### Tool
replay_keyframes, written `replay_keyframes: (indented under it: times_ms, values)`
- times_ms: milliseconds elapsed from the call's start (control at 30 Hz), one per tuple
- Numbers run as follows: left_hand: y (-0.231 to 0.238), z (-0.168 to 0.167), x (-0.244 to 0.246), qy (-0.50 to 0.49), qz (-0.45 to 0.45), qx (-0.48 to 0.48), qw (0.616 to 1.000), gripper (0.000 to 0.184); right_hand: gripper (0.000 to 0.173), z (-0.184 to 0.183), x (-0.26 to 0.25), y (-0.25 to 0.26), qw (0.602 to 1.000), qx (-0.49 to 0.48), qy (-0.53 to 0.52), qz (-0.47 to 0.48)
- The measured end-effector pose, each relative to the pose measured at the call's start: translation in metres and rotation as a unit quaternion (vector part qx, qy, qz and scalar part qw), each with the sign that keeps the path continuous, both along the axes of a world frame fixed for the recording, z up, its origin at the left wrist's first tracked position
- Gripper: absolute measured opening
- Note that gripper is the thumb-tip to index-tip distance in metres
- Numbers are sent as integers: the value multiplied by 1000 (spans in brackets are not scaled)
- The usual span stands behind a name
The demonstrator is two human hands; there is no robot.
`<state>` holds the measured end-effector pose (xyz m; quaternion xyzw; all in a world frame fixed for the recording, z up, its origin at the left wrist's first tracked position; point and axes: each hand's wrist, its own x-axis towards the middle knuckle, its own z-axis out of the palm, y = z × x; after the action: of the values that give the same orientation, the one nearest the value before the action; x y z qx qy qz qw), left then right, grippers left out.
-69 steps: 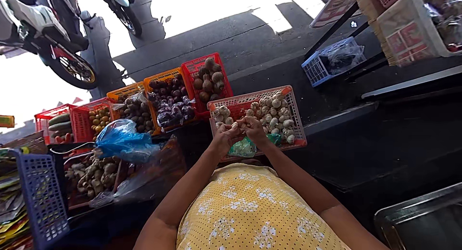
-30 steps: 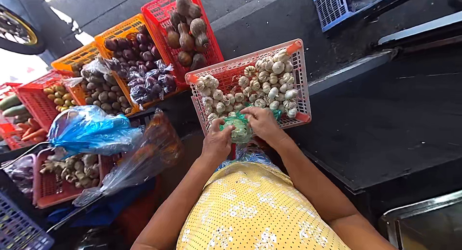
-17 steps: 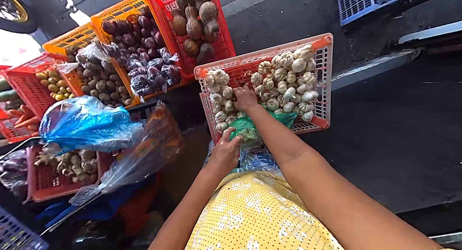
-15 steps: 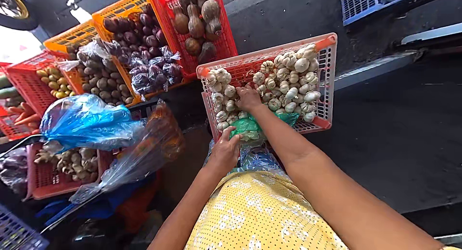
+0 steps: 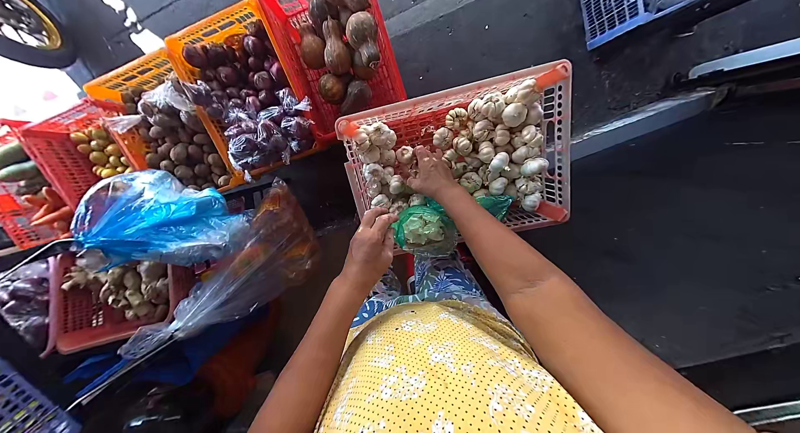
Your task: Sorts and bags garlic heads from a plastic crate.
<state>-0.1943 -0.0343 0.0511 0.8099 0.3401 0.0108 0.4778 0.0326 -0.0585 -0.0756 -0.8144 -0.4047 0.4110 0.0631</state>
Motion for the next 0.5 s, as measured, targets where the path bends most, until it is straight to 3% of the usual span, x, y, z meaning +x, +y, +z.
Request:
replay_keyframes:
  times_ms: [200,267,367,500]
  values:
    - [-13,-9,-2,9,-10,-13,1000,23,65,-1,-4,12,998,-29,-44,-29]
    - [-7,-11,3,-7,15,-8,1000,25,59,5,5,10,994,5,21,-103]
    - [10,-15,22,-4,72,-21,997,28,44,20,23,-8,958,89,156,-223]
    - [35,-42,63,2,53,-146,988,50,24,52,18,-35,897,137,313,-279]
